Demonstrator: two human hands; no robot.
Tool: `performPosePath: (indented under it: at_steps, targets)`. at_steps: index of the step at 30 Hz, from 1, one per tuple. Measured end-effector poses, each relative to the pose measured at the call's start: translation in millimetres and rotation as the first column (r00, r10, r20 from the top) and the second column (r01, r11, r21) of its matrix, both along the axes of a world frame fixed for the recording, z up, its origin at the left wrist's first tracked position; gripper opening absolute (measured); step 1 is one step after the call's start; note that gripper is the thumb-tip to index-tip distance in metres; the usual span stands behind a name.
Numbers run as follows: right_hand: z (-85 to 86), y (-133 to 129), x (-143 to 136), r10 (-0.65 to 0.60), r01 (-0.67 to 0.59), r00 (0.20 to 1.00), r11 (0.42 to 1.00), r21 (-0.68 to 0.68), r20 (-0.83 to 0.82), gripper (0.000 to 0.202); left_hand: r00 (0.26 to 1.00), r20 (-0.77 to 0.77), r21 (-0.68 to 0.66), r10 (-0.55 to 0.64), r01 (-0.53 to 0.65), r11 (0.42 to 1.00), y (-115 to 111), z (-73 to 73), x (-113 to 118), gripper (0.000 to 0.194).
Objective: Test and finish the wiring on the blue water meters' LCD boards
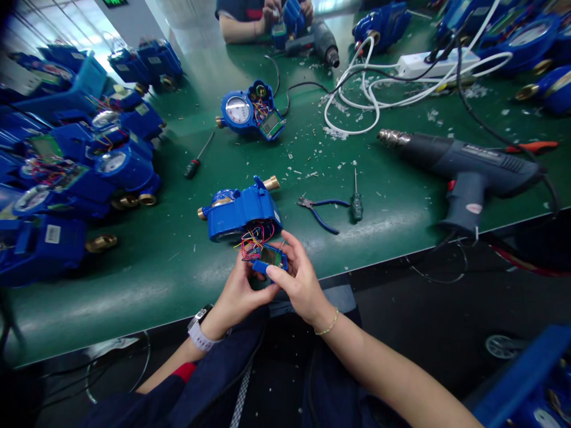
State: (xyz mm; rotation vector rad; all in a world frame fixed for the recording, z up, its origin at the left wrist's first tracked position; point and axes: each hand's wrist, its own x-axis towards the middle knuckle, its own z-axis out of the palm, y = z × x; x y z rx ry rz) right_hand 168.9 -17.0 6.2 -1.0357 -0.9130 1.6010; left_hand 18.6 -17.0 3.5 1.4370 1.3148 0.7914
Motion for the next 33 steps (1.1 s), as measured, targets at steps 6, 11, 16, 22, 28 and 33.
performPosePath:
  at_steps: [6,11,16,22,28,33]
  targets:
    - [0.2,3,4,0.038,-0.039,0.999,0.999,0.035,0.026,0.071,0.996,0.078,-0.052,-0.044,0.048,0.997,6,3.3,-6,0.074]
    - [3.1,6,14,0.155,-0.158,0.987,0.984,0.087,0.046,0.076,0.944,0.303,-0.123,-0.127,0.171,0.978,21,11.4,-13,0.071]
    - [0.8,5,19,0.180,-0.184,0.983,0.977,0.107,0.048,0.073,0.915,0.361,-0.208,-0.179,0.266,0.941,32,14.0,-14,0.062]
    - [-0.2,6,16,0.126,-0.135,0.986,0.987,0.085,0.108,0.071,0.902,0.373,-0.200,-0.216,0.305,0.931,37,14.2,-13,0.062]
    - [-2.1,10,9,0.061,-0.084,0.981,0.990,0.118,0.185,0.067,0.909,0.332,-0.168,-0.254,0.321,0.932,39,13.7,-12,0.062]
    - [6.0,8,16,0.086,-0.144,0.952,0.973,0.183,0.294,0.069,0.901,0.310,-0.145,-0.303,0.360,0.922,43,11.4,-18,0.081]
